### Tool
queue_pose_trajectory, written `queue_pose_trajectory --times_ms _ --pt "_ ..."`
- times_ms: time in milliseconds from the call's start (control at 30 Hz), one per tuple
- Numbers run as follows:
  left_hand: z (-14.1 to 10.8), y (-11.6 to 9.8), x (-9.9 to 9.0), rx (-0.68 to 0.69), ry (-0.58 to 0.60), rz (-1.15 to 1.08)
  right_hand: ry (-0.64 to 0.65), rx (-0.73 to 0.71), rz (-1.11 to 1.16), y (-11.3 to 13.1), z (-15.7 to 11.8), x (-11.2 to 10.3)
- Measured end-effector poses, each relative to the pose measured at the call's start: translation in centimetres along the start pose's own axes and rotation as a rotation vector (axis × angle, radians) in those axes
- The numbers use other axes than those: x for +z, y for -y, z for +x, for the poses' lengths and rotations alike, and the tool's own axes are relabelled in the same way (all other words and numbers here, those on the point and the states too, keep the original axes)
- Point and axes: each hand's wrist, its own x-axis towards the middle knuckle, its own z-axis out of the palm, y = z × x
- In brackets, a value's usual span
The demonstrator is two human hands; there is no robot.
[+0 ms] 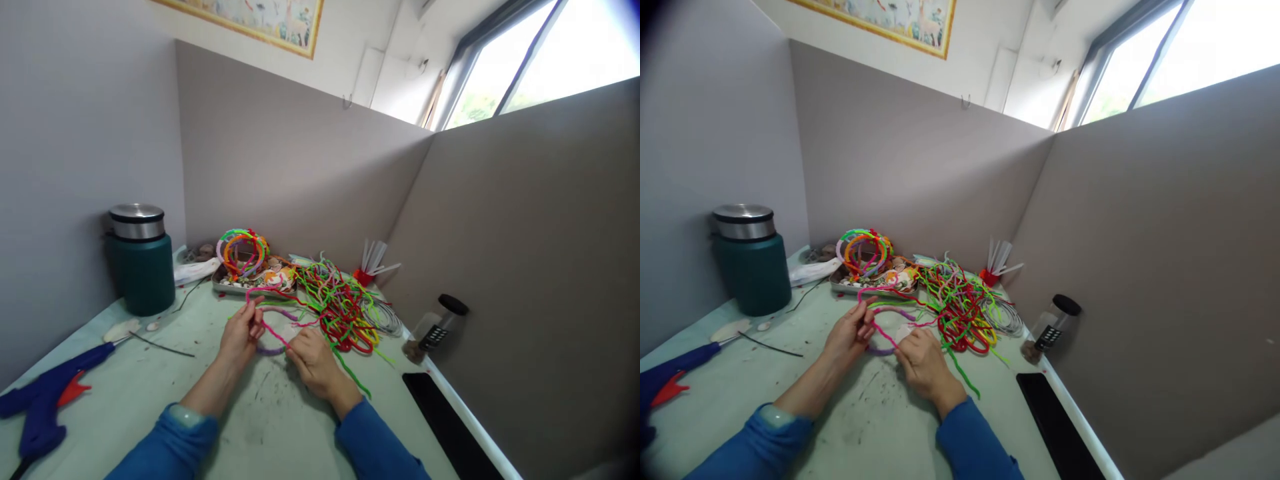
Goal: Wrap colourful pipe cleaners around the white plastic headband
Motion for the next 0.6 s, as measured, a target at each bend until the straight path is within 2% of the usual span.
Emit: queue_pose_trajectory --times_ms 133,200,300,433,500,600 --pt "0.0 -0.5 0.0 0.006 -0.038 0.020 0.025 -0.033 0.042 0.3 0.3 0.0" --pt "0.0 -0.6 0.0 -0.004 -0.049 0.066 0.020 -0.003 0.092 -0.3 0.2 -0.5" --pt "0.1 -0.4 -0.1 -0.006 -0.060 0.129 -0.032 0.164 0.145 -2.5 -0.3 -1.3" --pt "0.0 0.1 -0.1 -0.009 -0.038 0.180 -0.110 0.484 0.005 -6.4 -1.1 -1.6" --pt "0.0 0.1 0.0 0.002 -0.031 0.209 -0.167 0.496 -0.006 -7.2 -1.3 -1.7" --pt "0.0 0.2 0.0 0.042 -0.052 0.275 -0.271 0.393 0.009 -5.8 -0.9 -2.0"
